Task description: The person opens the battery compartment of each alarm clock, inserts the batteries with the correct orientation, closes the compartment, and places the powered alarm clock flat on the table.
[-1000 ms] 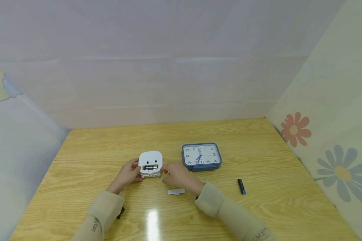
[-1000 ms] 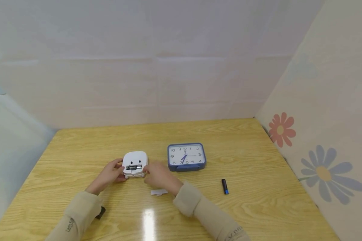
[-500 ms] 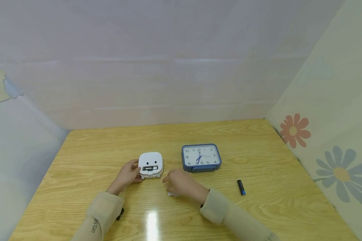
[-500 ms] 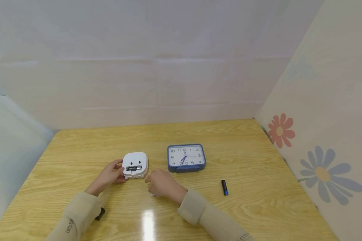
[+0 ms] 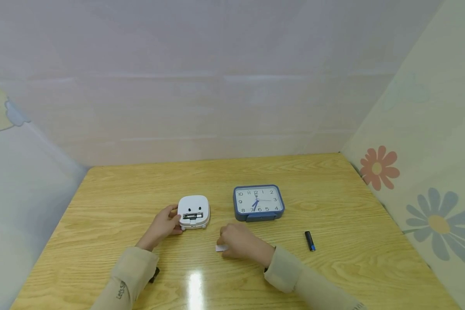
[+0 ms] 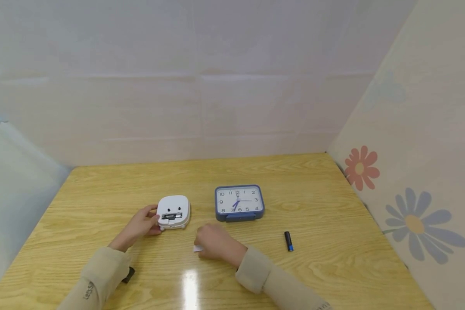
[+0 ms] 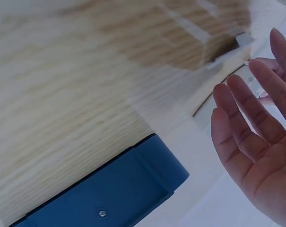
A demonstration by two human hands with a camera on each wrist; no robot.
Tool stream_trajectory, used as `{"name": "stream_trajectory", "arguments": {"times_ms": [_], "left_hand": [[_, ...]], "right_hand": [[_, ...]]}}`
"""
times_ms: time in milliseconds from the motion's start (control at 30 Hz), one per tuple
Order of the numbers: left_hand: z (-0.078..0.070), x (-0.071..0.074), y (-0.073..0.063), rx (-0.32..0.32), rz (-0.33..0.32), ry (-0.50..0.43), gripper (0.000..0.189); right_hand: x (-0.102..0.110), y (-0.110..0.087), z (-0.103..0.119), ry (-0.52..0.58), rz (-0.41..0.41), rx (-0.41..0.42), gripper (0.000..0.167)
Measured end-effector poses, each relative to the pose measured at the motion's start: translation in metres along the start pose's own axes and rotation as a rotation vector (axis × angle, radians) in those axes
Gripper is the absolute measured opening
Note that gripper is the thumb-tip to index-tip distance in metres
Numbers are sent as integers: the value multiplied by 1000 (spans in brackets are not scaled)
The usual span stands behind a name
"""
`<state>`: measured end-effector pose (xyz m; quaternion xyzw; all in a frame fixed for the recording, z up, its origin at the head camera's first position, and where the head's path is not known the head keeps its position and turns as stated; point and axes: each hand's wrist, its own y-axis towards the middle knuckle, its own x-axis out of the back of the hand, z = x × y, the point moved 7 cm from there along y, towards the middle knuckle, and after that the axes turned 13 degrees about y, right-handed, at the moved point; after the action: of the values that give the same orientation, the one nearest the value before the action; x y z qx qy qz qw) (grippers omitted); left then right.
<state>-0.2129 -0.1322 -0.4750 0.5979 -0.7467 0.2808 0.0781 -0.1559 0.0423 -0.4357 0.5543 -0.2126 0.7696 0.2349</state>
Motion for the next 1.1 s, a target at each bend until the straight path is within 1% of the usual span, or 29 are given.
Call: {"name": "stream_trajectory", "arguments": {"times_ms": [167,400,667,967,1100], "left_hand": [[-1,0,0,4,-1,3,43],[0,0,0,18,1,6,43],[2,-1,2,13,0,8,43],[2,-1,3,6,3,14,43],[3,-1,4,5,-2,14,43]], "right_hand": [[-5,-3,-2,-18,5,-4,9],[-10,-6,-2,-25,-6,2,7],[-15,-6,-3,-30,-10,-14,1],[-12,-6,-2,-46,-75,1,8],[-10,-5,-3,-19,-99,-25,12]]}}
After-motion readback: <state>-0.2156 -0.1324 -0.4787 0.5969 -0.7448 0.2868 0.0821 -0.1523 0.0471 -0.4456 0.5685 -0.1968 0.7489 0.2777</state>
